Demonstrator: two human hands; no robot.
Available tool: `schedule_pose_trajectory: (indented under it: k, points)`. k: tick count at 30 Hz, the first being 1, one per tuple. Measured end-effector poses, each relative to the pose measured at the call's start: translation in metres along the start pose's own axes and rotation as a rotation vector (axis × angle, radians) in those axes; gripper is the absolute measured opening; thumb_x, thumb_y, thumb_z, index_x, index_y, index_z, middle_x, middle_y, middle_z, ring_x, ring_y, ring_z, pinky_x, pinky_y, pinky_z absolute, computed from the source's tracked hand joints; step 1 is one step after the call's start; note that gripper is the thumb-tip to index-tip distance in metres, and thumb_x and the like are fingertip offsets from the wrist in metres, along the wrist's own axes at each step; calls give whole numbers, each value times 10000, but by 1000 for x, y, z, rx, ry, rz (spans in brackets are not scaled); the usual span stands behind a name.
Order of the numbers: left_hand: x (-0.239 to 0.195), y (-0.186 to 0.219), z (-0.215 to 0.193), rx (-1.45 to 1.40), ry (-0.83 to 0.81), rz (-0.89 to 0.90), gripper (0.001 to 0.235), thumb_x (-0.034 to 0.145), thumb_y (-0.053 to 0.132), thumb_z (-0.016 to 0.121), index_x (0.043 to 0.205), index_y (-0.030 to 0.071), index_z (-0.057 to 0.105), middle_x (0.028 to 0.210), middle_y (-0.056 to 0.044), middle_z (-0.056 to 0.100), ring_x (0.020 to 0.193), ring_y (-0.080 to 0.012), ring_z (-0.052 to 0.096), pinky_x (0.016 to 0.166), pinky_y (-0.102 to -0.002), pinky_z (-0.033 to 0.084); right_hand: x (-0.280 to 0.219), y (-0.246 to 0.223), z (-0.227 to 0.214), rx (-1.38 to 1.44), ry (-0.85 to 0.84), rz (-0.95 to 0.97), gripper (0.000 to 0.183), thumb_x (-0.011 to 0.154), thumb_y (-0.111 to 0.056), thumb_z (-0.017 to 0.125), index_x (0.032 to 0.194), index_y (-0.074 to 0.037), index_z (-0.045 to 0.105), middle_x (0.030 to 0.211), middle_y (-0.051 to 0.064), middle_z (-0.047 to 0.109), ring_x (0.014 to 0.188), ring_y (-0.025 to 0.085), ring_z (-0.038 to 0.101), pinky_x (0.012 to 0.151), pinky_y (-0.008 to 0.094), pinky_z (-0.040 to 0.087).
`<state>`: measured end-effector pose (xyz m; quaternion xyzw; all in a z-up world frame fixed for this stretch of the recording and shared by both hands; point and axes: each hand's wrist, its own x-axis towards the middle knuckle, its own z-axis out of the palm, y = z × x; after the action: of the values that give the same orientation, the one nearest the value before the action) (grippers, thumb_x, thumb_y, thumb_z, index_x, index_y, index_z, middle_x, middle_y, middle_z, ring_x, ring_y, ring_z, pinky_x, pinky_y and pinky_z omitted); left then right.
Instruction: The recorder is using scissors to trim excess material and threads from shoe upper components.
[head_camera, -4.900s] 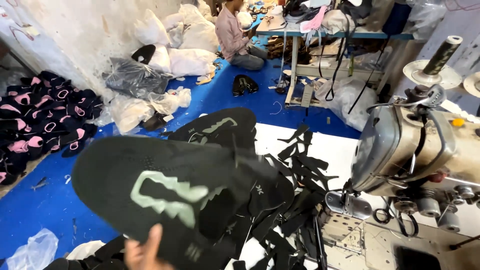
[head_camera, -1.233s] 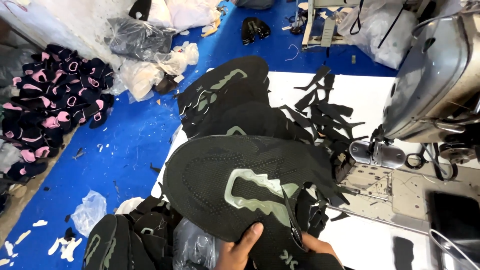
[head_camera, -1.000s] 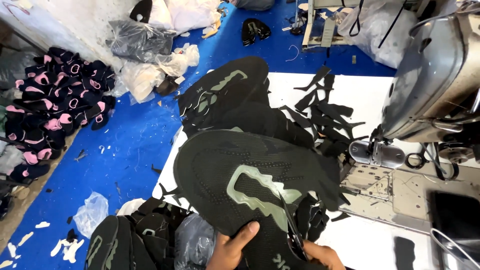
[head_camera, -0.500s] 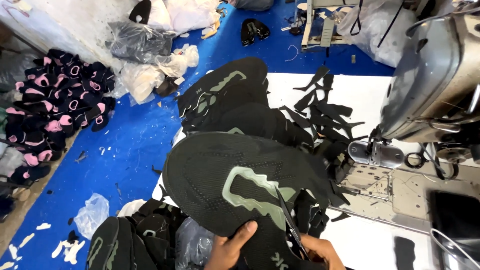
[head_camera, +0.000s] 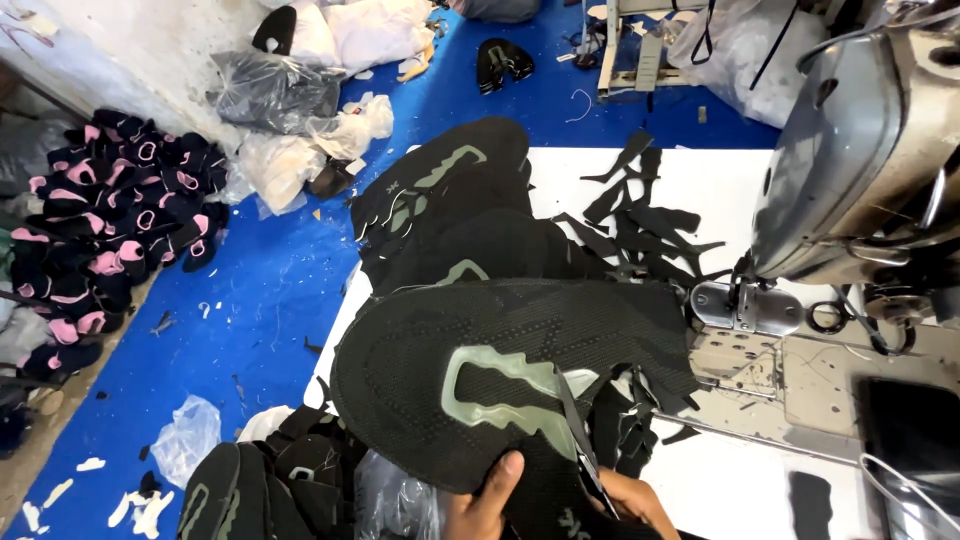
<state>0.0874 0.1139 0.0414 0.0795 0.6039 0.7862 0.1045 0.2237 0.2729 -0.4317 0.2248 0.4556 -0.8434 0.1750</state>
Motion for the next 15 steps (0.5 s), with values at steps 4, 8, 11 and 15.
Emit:
schedule_pose_trajectory:
  k: [4,8,11,15]
  points:
    - [0,2,-13,45,-17,54,408,874,34,755,1268,-19,665,1257,-130,707,1122,-218,667,990,-350,502,-80,-128,50,-297,56,-363,614,790,-446,741,1236,-24,753,758,-30,770,482,42,434,479,211,267]
    - [6,6,-29,25,-91,-62,365,885,44,767,1235,-35,698,1200,-130,738,1077,-216,681,957,-353,515,-181,-276,139,-290,-112,-484,744,857,-518,787,1357,25,698,920,-10,861,737,41,727,615,203,447]
    - [17,23,-37,5,-64,-247,378,856,100,763,1213,-12,706,1177,-104,756,1070,-203,700,960,-346,528,-202,-303,153,-404,-57,-267,711,757,-498,776,1316,-65,700,541,-29,537,422,33,360,479,247,221]
    - [34,70,-34,238,-152,-186,367,890,179,739,1211,2,714,1162,-78,769,1059,-176,711,935,-330,543,-217,-331,165,-487,-133,-229,706,759,-480,756,1312,-47,690,660,-46,697,479,39,413,501,251,231]
